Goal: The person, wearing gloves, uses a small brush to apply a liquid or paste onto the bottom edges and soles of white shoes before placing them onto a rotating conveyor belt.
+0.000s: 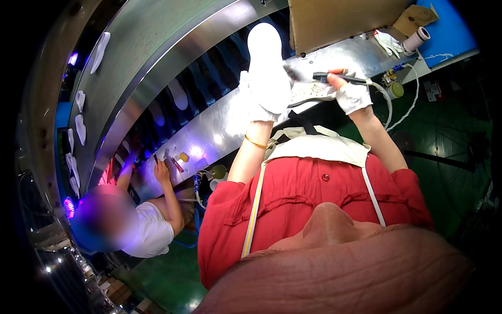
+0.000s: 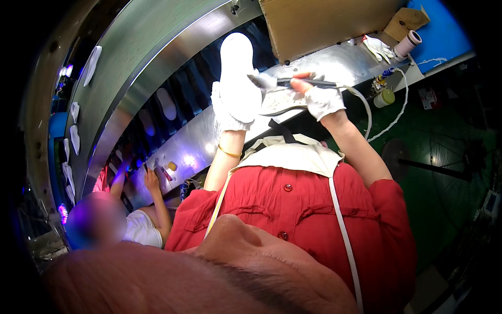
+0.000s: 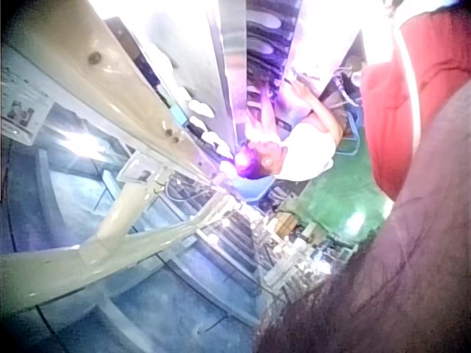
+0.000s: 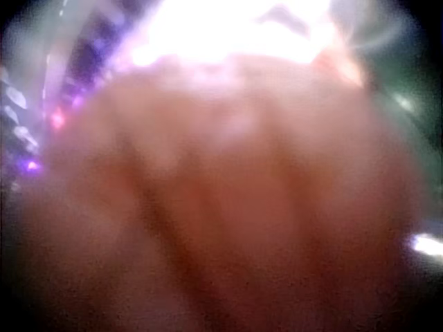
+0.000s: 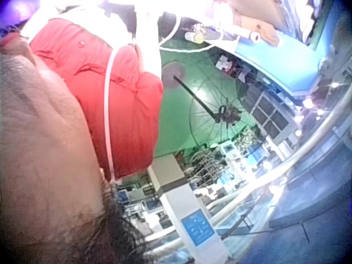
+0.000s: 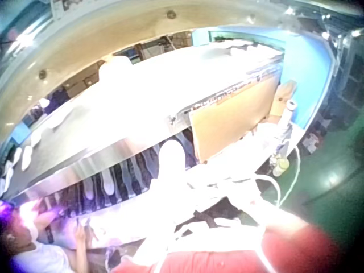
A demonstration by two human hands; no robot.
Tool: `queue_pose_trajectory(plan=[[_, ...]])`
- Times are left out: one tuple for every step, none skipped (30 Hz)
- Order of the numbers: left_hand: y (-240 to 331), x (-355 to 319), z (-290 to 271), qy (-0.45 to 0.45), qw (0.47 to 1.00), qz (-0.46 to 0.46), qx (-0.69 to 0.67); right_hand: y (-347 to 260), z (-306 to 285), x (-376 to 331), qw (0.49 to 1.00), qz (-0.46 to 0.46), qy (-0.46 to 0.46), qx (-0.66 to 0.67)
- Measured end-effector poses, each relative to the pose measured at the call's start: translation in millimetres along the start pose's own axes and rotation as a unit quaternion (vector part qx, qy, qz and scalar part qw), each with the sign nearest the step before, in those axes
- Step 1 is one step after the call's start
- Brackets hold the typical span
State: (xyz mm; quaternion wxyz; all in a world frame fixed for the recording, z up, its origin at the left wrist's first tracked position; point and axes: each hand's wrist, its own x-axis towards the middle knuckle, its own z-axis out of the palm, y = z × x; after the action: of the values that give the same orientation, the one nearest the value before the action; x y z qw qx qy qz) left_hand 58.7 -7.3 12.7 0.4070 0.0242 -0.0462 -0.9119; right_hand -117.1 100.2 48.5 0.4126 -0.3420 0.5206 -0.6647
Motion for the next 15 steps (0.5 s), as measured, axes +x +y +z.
queue_pose_trajectory(plan=[[0.1,-2.0,3.2,-0.019,0.999,-0.021,-0.046,1.2,-0.4,2.7,1.0,0.0,-0.001,0.0],[-0.2,-3.1,3.3,-0.019,0.999,-0.021,-0.046,3.4,-0.7,4.3,0.998,0.013,0.005,0.062],[-1.3,-3.8,3.0,0.01,1.0,-0.006,-0.01,6.4,-1.0,4.6,0.992,0.025,0.011,0.123],[-1.5,-4.5,2.7,0.039,0.999,0.011,0.025,11.5,2.2,4.2,0.987,0.035,0.026,0.153],[-1.8,-5.0,2.0,0.038,0.999,0.012,0.025,14.4,3.6,2.4,0.984,0.053,0.027,0.167],[-2.3,-5.4,0.8,0.043,0.998,0.016,0.038,16.6,5.2,0.5,0.981,0.07,0.029,0.181],[-3.1,-5.0,0.0,0.048,0.997,0.019,0.053,19.9,5.1,-0.1,0.975,0.089,0.047,0.198],[-3.6,-5.7,-0.7,0.046,0.997,0.016,0.054,22.4,4.3,0.0,0.975,0.087,0.05,0.198],[-4.0,-7.3,-1.4,0.046,0.998,0.012,0.033,24.5,3.1,0.6,0.964,0.111,0.045,0.236],[-3.8,-8.9,-1.9,0.045,0.999,0.008,0.012,26.7,3.1,0.7,0.952,0.134,0.04,0.273],[-4.9,-9.9,-2.1,0.042,0.999,0.005,0.013,29.6,3.1,0.0,0.952,0.139,0.049,0.27],[-6.0,-9.3,-2.0,0.04,0.999,-0.005,0.009,32.8,2.1,0.3,0.952,0.136,0.051,0.27],[-7.8,-10.0,-1.2,0.036,0.999,-0.009,0.022,34.6,1.8,1.4,0.948,0.148,0.055,0.277],[-10.6,-10.2,0.3,0.033,0.999,-0.014,0.04,35.7,1.0,1.9,0.944,0.161,0.059,0.283],[-13.5,-10.2,0.2,0.029,0.997,-0.014,0.066,37.3,1.3,1.1,0.944,0.155,0.065,0.284]])
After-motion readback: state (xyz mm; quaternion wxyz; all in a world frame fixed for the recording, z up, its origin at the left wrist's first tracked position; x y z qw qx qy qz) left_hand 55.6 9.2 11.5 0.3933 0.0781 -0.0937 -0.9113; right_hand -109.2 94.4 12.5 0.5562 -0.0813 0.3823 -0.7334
